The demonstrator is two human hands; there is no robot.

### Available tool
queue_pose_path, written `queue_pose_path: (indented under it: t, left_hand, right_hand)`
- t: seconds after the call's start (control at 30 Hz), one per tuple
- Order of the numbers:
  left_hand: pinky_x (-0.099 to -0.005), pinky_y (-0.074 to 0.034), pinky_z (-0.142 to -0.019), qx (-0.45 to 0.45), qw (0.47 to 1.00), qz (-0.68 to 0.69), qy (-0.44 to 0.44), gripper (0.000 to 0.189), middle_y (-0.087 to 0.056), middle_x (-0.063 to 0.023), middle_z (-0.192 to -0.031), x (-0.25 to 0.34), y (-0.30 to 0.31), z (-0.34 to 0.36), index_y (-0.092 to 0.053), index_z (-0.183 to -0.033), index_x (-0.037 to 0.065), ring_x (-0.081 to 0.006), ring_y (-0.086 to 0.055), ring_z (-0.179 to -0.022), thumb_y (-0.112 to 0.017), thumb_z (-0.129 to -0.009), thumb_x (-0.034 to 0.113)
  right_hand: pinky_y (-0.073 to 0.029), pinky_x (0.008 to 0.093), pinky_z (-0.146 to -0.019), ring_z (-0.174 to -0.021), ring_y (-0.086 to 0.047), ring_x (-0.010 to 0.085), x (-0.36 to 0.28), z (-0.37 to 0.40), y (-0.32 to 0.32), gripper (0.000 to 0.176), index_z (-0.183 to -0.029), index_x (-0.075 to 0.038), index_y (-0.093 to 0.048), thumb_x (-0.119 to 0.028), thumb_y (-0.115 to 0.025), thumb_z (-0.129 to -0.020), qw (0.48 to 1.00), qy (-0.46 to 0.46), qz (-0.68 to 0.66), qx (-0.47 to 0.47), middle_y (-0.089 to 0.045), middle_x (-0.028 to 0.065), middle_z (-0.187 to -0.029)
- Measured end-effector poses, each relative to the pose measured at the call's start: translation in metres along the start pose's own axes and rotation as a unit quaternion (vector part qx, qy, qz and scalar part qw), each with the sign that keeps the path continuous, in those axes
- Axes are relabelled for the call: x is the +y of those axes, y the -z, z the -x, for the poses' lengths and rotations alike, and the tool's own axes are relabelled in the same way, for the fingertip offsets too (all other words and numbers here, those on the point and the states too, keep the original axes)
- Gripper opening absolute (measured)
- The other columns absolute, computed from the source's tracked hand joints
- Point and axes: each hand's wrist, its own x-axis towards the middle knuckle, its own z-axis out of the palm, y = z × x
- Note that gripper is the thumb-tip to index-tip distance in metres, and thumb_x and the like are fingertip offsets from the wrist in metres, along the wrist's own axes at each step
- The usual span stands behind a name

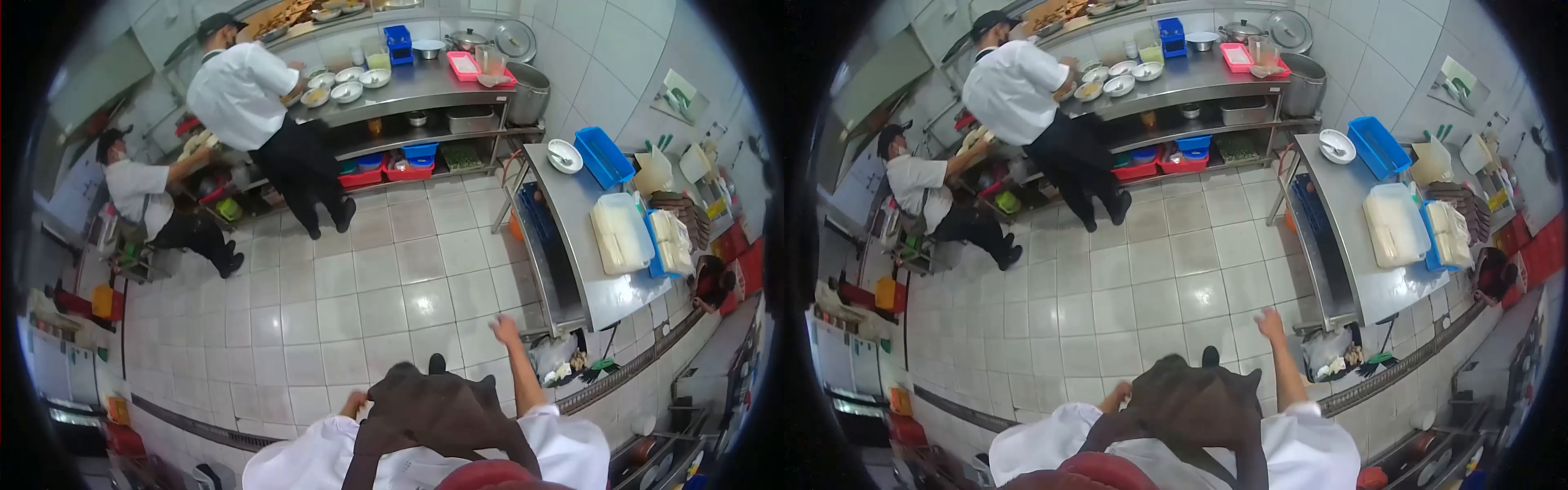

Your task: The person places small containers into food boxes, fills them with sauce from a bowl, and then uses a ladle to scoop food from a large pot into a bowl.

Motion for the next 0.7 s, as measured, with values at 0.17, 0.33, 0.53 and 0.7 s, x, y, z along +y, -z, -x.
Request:
queue_pose_path:
  t: [0.17, 0.33, 0.53, 0.7]
  left_hand:
    - [-0.043, -0.049, -0.073, 0.103, 0.99, 0.093, -0.009, 0.024, -0.064, -0.015, -0.085, 0.043, 0.013, 0.029, -0.064, -0.085, 0.012, -0.0326, -0.063, -0.079, -0.049, -0.077, 0.029]
    - [-0.0429, -0.049, -0.071, 0.155, 0.984, 0.066, -0.062, 0.024, -0.064, -0.0154, -0.081, 0.114, 0.092, -0.002, -0.064, -0.081, 0.01, -0.0327, -0.062, -0.077, -0.05, -0.077, 0.03]
    - [-0.0427, -0.049, -0.069, 0.339, 0.892, -0.22, -0.204, 0.025, -0.064, -0.0158, -0.075, 0.234, 0.313, -0.078, -0.063, -0.076, 0.008, -0.033, -0.062, -0.074, -0.051, -0.076, 0.031]
    - [-0.0394, -0.046, -0.067, 0.489, 0.813, 0.015, -0.316, 0.037, -0.063, -0.0157, -0.074, 0.498, 0.558, -0.039, -0.06, -0.088, 0.0, -0.0276, -0.061, -0.072, -0.05, -0.087, 0.036]
  right_hand:
    - [-0.047, 0.0402, -0.08, -0.095, -0.058, 0.0341, -0.174, -0.218, 0.069, 0.035, -0.099, 0.0, -0.059, -0.025, -0.065, -0.075, 0.985, 0.123, -0.117, 0.024, -0.061, 0.0192, -0.099]
    - [-0.046, 0.0418, -0.082, -0.095, -0.058, 0.0342, -0.257, -0.371, 0.057, 0.034, -0.098, 0.0, -0.06, -0.022, -0.064, -0.072, 0.982, 0.166, -0.077, -0.04, -0.061, 0.02, -0.098]
    - [-0.047, 0.0434, -0.076, -0.084, -0.06, 0.0366, -0.255, -0.534, 0.084, 0.024, -0.09, -0.003, -0.063, -0.02, -0.06, -0.073, 0.986, 0.156, 0.042, -0.046, -0.063, 0.0208, -0.087]
    - [-0.048, 0.0468, -0.071, -0.078, -0.06, 0.0383, -0.273, -0.71, 0.2, 0.018, -0.08, -0.003, -0.062, -0.018, -0.054, -0.076, 0.973, 0.133, 0.011, 0.189, -0.062, 0.0213, -0.08]
